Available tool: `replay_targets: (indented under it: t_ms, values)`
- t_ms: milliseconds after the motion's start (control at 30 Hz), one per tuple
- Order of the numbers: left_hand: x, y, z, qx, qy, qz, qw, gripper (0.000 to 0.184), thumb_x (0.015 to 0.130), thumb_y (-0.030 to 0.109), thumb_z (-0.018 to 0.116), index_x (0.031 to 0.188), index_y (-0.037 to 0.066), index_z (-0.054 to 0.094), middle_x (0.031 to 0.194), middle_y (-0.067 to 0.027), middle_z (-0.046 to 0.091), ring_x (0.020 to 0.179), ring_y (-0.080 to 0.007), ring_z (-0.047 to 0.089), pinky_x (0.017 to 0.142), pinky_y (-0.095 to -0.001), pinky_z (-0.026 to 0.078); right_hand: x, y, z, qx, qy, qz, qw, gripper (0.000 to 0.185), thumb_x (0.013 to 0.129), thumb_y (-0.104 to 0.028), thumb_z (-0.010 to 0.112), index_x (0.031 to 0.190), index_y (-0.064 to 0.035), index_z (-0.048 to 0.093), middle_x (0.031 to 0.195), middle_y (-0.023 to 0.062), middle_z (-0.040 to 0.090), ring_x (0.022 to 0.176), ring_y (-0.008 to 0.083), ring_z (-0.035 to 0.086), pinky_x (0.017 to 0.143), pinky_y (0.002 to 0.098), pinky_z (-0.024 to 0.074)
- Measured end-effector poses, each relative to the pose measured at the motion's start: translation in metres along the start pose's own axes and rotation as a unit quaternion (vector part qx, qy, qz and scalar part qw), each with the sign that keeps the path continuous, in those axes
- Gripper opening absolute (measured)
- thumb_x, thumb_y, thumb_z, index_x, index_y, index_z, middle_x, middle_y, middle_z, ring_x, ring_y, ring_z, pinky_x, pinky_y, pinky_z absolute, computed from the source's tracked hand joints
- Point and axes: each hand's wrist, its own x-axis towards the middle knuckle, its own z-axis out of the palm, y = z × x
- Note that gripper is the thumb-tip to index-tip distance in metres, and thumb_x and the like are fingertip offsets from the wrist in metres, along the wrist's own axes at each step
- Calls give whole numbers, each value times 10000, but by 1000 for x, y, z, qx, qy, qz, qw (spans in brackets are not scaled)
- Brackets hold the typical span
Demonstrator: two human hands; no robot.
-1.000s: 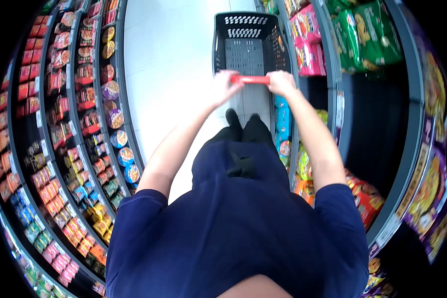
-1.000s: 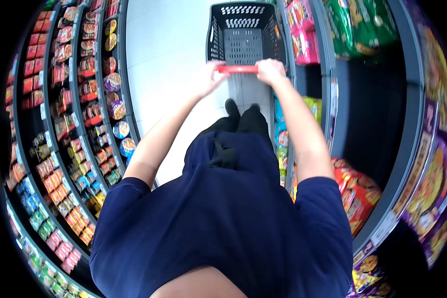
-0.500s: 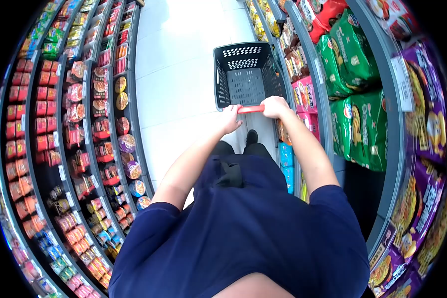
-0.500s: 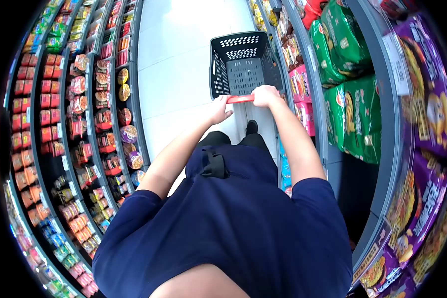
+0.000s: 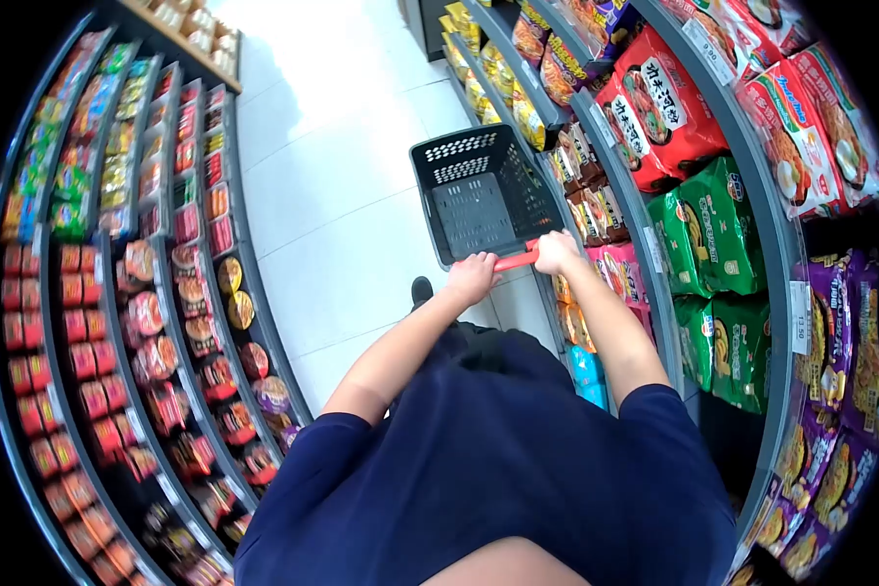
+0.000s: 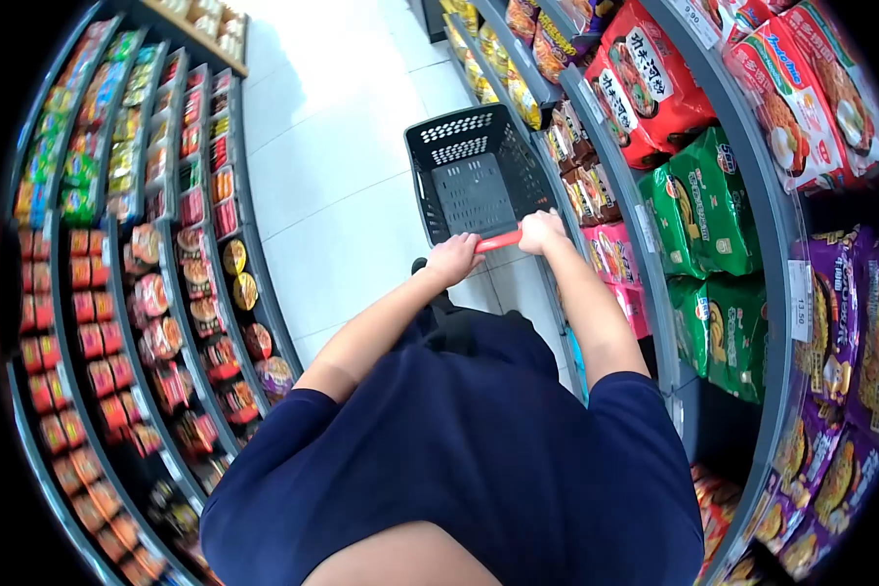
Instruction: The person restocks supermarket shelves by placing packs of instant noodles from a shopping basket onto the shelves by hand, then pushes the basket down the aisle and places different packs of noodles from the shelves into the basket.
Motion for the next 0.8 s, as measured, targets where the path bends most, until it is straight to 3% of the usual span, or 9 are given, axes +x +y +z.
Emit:
replay_targets:
  t_ms: [67,100,167,267,333,567,667,733,800]
  values:
    - [14,-18,-20,6,-38,5,999,372,889,364,599,1096,64,523,992,-119,622,941,-309,631,762,-438,533,13,-20,-9,-34,-5,55,998,331,752,-237,597,1032,-114,725,1170,92,649,1198,269,526,1123,596,188]
    - [19,-34,-18,7,-19,23,1000,300,868,353,618,958,82,527,974,-94,641,928,-280,645,730,-415,545,18,-30,-8,-33,-8,76,997,349,755,-246,605,1060,-118,715,1222,84,611,1237,268,482,1115,634,151]
    - [31,-58,-27,8,-34,55,998,316,883,353,600,1020,76,535,938,-113,650,879,-316,654,702,-440,533,28,-45,-20,-30,-9,117,993,360,766,-269,625,1087,-128,705,1293,75,553,1291,285,416,1112,674,101]
    - [57,-76,-26,19,-34,87,995,293,869,351,615,1002,99,545,835,-109,674,774,-308,679,634,-453,538,50,-41,-18,41,51,179,982,324,768,-242,654,1074,-154,713,1343,85,519,1305,299,402,1130,635,123]
    - [77,-75,-34,64,-47,86,993,291,860,363,622,985,105,568,783,-110,674,726,-316,679,612,-455,536,61,-38,-34,55,20,193,980,312,772,-219,654,1071,-160,718,1377,93,495,1322,306,385,1138,611,140]
    - [124,-116,-79,31,-99,75,992,269,860,324,597,988,90,568,853,-120,676,796,-309,676,646,-461,531,118,-34,-89,25,-12,140,990,340,772,-197,629,1091,-102,698,1318,113,554,1317,313,399,1103,660,183]
    - [148,-141,-115,66,-133,45,988,287,821,252,587,1064,98,586,871,-115,682,802,-308,676,653,-460,533,156,-46,-103,12,-2,103,995,330,753,-208,638,1061,-114,710,1199,114,638,1222,300,518,1061,691,224]
    - [157,-167,-155,112,-193,35,974,362,796,244,604,1130,109,582,877,-113,684,804,-307,676,657,-456,535,174,-73,-124,25,-26,39,999,299,726,-233,646,996,-143,737,1028,94,710,993,285,672,976,681,329]
    - [156,-205,-181,148,-221,14,964,601,730,215,657,1314,284,528,866,-97,692,816,-307,676,667,-443,540,193,-107,-137,44,-8,-46,998,250,727,-292,642,920,-159,728,907,137,712,875,315,694,763,471,538]
